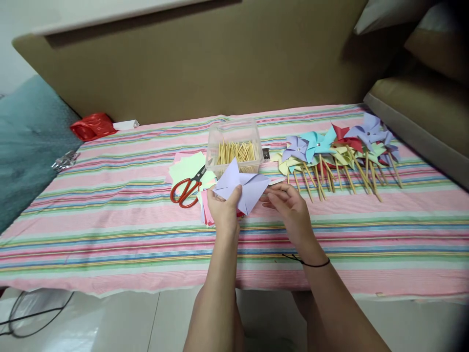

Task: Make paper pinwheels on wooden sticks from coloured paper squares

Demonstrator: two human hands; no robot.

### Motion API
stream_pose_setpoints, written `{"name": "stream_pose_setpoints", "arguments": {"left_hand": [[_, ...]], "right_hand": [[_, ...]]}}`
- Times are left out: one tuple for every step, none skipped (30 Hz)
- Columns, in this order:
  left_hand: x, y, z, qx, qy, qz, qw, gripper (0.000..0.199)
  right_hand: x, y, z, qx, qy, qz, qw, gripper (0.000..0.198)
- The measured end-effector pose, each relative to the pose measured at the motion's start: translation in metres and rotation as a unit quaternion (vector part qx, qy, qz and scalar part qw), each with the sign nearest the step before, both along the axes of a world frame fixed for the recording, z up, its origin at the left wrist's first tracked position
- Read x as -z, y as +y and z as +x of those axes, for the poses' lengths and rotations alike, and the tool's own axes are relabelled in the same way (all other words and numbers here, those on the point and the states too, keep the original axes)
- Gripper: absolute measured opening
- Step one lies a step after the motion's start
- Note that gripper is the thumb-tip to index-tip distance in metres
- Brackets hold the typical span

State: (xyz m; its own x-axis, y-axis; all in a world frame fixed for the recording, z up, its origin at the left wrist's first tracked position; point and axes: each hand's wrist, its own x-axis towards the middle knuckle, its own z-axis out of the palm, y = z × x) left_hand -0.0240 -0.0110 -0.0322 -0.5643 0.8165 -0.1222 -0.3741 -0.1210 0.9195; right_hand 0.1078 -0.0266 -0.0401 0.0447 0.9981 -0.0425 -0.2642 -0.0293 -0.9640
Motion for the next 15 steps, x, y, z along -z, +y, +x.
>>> {"name": "stream_pose_setpoints", "arguments": {"left_hand": [[0.000, -0.001, 0.001, 0.003, 0.002, -0.001, 1.000, 0.055], [0.000, -0.001, 0.003, 0.007, 0.004, -0.003, 1.000, 0.055], [0.000, -0.002, 0.005, 0.013, 0.008, -0.007, 1.000, 0.055], [-0.001, -0.003, 0.006, 0.017, 0.013, -0.012, 1.000, 0.055], [-0.001, -0.004, 0.008, 0.018, 0.019, -0.017, 1.000, 0.055], [-0.002, -0.004, 0.009, 0.018, 0.025, -0.024, 0.999, 0.055], [-0.002, -0.005, 0.010, 0.017, 0.031, -0.031, 0.999, 0.055], [-0.003, -0.006, 0.011, 0.018, 0.035, -0.037, 0.999, 0.055], [-0.003, -0.006, 0.012, 0.022, 0.037, -0.041, 0.998, 0.055], [-0.003, -0.007, 0.012, 0.029, 0.038, -0.042, 0.998, 0.055], [-0.003, -0.007, 0.012, 0.037, 0.039, -0.041, 0.998, 0.056], [-0.003, -0.007, 0.012, 0.045, 0.040, -0.037, 0.997, 0.056], [-0.003, -0.007, 0.012, 0.053, 0.042, -0.033, 0.997, 0.057], [-0.003, -0.008, 0.013, 0.060, 0.045, -0.030, 0.997, 0.057], [-0.004, -0.008, 0.013, 0.066, 0.050, -0.029, 0.996, 0.057]], "right_hand": [[0.000, 0.000, -0.001, 0.003, 0.001, -0.005, 1.000, 0.029], [0.000, -0.001, -0.002, 0.006, 0.000, -0.007, 1.000, 0.027], [0.000, -0.001, -0.002, 0.011, -0.001, -0.003, 1.000, 0.026], [0.000, -0.001, -0.003, 0.021, -0.002, 0.005, 1.000, 0.024], [0.001, -0.002, -0.003, 0.029, 0.000, 0.015, 0.999, 0.022], [0.001, -0.002, -0.004, 0.036, 0.003, 0.025, 0.999, 0.021], [0.002, -0.003, -0.005, 0.037, 0.009, 0.033, 0.999, 0.019], [0.002, -0.003, -0.006, 0.033, 0.017, 0.036, 0.999, 0.018], [0.002, -0.004, -0.007, 0.026, 0.024, 0.036, 0.999, 0.018], [0.003, -0.004, -0.008, 0.021, 0.030, 0.031, 0.999, 0.018], [0.003, -0.004, -0.010, 0.020, 0.037, 0.023, 0.999, 0.019], [0.003, -0.004, -0.011, 0.023, 0.046, 0.011, 0.999, 0.020], [0.003, -0.004, -0.012, 0.025, 0.054, -0.004, 0.998, 0.022], [0.003, -0.004, -0.013, 0.027, 0.062, -0.021, 0.997, 0.024], [0.003, -0.004, -0.013, 0.028, 0.070, -0.037, 0.996, 0.027]]}}
